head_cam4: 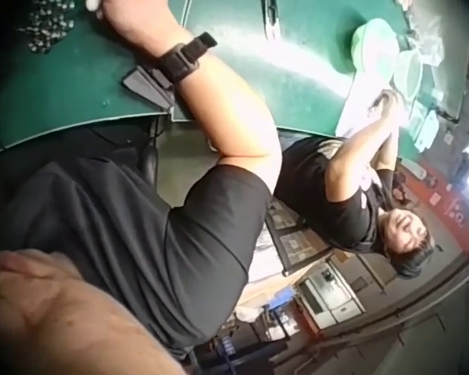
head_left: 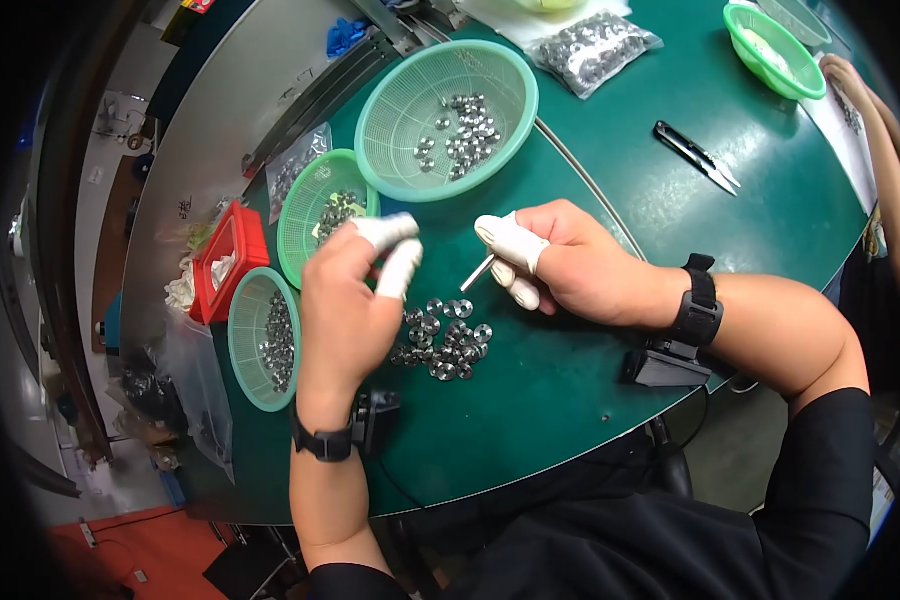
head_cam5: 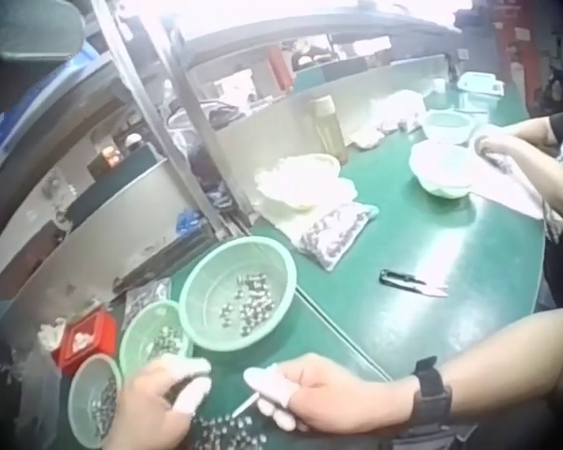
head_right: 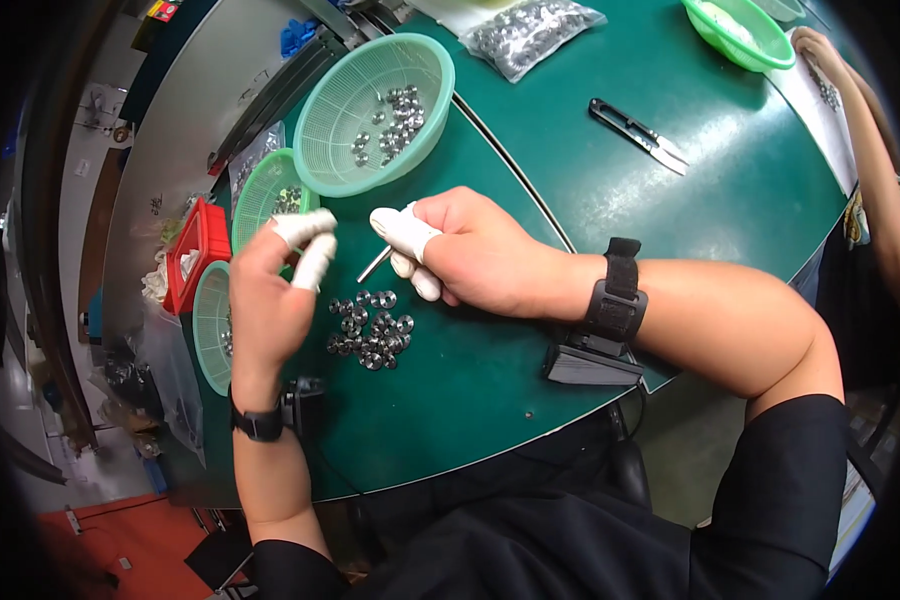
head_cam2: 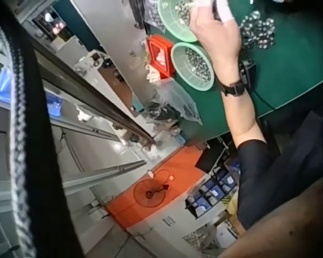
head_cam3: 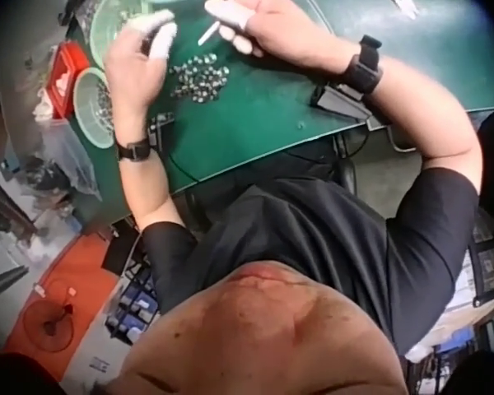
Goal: The person repeatedly picks up a metal rod and a metal disc, slides the disc onto the rod, and places the assembled unit on the table. Throughout the process, they retrieve more components from green baskets and occasionally clear the workspace by moving loose discs aside.
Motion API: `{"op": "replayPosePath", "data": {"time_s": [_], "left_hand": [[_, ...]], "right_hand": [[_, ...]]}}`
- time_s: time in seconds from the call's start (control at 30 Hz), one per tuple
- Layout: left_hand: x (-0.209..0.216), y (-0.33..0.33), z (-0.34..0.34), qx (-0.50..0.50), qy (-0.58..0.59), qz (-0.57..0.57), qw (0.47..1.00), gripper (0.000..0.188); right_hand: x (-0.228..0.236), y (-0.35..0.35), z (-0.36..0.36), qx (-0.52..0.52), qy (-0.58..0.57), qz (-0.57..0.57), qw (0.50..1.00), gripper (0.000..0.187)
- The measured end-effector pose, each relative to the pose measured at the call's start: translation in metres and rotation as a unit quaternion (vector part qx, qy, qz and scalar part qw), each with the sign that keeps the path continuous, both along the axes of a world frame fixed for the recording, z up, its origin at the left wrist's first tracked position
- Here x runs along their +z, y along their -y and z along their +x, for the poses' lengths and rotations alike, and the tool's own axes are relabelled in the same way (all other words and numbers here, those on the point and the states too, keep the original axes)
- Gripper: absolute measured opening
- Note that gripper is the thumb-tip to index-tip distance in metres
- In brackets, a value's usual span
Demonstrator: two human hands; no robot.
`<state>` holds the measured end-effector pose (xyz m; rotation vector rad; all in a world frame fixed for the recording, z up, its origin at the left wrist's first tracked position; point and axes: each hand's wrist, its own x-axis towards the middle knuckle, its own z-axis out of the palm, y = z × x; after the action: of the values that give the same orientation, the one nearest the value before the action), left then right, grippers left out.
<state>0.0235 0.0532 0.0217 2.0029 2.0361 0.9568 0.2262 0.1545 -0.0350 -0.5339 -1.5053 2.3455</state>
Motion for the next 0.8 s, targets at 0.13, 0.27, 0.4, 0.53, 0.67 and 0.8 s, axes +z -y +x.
{"op": "replayPosePath", "data": {"time_s": [0.13, 0.27, 0.4, 0.53, 0.67, 0.8], "left_hand": [[-0.006, 0.023, 0.006, -0.087, -0.06, -0.103, 0.989, 0.025], [-0.016, 0.023, 0.016, -0.093, -0.09, -0.123, 0.984, 0.02], [-0.02, 0.021, 0.016, -0.083, -0.097, -0.122, 0.984, 0.016], [-0.017, 0.022, 0.013, -0.057, -0.002, -0.146, 0.988, 0.015], [-0.017, 0.029, 0.007, 0.031, 0.351, -0.104, 0.93, 0.011], [-0.019, 0.027, 0.009, 0.055, 0.453, -0.088, 0.886, 0.014]], "right_hand": [[0.0, -0.003, -0.001, -0.01, -0.008, 0.005, 1.0, 0.036], [-0.002, -0.003, -0.002, -0.015, -0.006, 0.009, 1.0, 0.033], [-0.002, -0.003, -0.002, -0.003, -0.018, 0.004, 1.0, 0.031], [-0.005, -0.002, -0.002, -0.013, -0.018, 0.009, 1.0, 0.027], [-0.002, -0.001, 0.0, -0.017, -0.009, 0.023, 1.0, 0.018], [0.001, 0.0, 0.0, -0.014, 0.001, 0.035, 0.999, 0.015]]}}
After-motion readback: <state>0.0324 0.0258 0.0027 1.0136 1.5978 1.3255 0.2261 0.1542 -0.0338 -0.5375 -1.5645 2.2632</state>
